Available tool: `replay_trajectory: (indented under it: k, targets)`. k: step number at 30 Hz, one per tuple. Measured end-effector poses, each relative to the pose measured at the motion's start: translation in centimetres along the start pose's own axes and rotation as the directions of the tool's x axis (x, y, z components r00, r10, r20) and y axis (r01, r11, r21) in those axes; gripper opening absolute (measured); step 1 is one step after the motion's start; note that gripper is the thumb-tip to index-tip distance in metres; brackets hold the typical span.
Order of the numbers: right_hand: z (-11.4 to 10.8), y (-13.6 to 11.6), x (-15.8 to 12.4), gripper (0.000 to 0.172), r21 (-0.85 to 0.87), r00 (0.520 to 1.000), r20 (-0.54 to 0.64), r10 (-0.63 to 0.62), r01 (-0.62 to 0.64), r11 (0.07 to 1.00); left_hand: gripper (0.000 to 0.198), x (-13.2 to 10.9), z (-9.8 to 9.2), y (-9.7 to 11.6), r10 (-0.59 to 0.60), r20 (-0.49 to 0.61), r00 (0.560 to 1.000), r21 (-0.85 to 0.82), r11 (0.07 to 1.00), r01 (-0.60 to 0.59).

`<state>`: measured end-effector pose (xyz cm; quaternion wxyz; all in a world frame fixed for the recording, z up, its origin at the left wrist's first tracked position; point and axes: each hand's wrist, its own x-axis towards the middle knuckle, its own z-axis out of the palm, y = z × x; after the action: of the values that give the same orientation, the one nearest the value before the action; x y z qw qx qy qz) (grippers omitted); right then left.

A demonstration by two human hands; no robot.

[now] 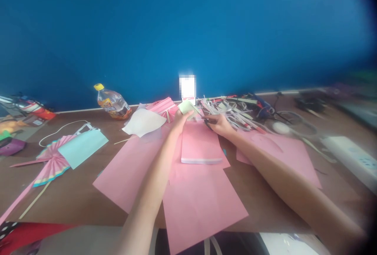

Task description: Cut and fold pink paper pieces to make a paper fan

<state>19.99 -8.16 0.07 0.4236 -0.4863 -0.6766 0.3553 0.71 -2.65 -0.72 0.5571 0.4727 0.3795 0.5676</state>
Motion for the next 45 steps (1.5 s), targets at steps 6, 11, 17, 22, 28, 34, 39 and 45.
replay_trajectory:
  k: [6,11,17,22,28,34,39,45]
  targets:
    - [0.1,0.0,0.0,0.045,0.012,1.0,0.0,-0.013,0.013,1.0,0.043,0.6,-0.1,-0.3,-0.038,-0.065,0.997,-0.016,0.999,0.037]
    - [0.2,-0.3,0.1,0.048,0.098,0.999,0.03,0.035,-0.038,0.994,0.039,0.3,-0.2,-0.2,-0.053,-0.008,0.999,-0.011,0.999,0.053]
    - [0.0,-0.7,0.0,0.051,0.169,0.998,0.035,0.058,-0.063,0.984,0.038,-0.4,0.5,0.7,-0.071,0.078,0.994,-0.06,0.995,0.075]
    - [-0.1,-0.8,0.0,0.055,0.182,0.998,0.049,0.047,-0.055,0.982,0.042,-0.4,0.4,0.6,-0.09,0.097,0.991,-0.036,0.995,0.094]
    - [-0.2,-0.7,0.0,0.053,0.162,0.998,0.06,0.024,-0.033,0.986,0.042,-0.5,0.4,0.4,-0.094,0.128,0.987,-0.009,0.995,0.096]
    - [-0.2,-0.7,0.1,0.051,0.154,0.998,0.06,0.002,-0.011,0.988,0.037,-0.8,0.5,0.6,-0.08,0.151,0.985,0.046,0.996,0.074]
    - [-0.2,-0.9,0.1,0.05,0.162,0.997,0.071,0.015,-0.026,0.986,0.039,-0.8,0.4,0.5,-0.083,0.162,0.983,0.044,0.996,0.076]
    - [-0.1,-0.8,0.0,0.047,0.144,0.998,0.067,-0.018,0.009,0.99,0.037,-0.8,0.4,0.4,-0.074,0.153,0.985,0.063,0.996,0.065]
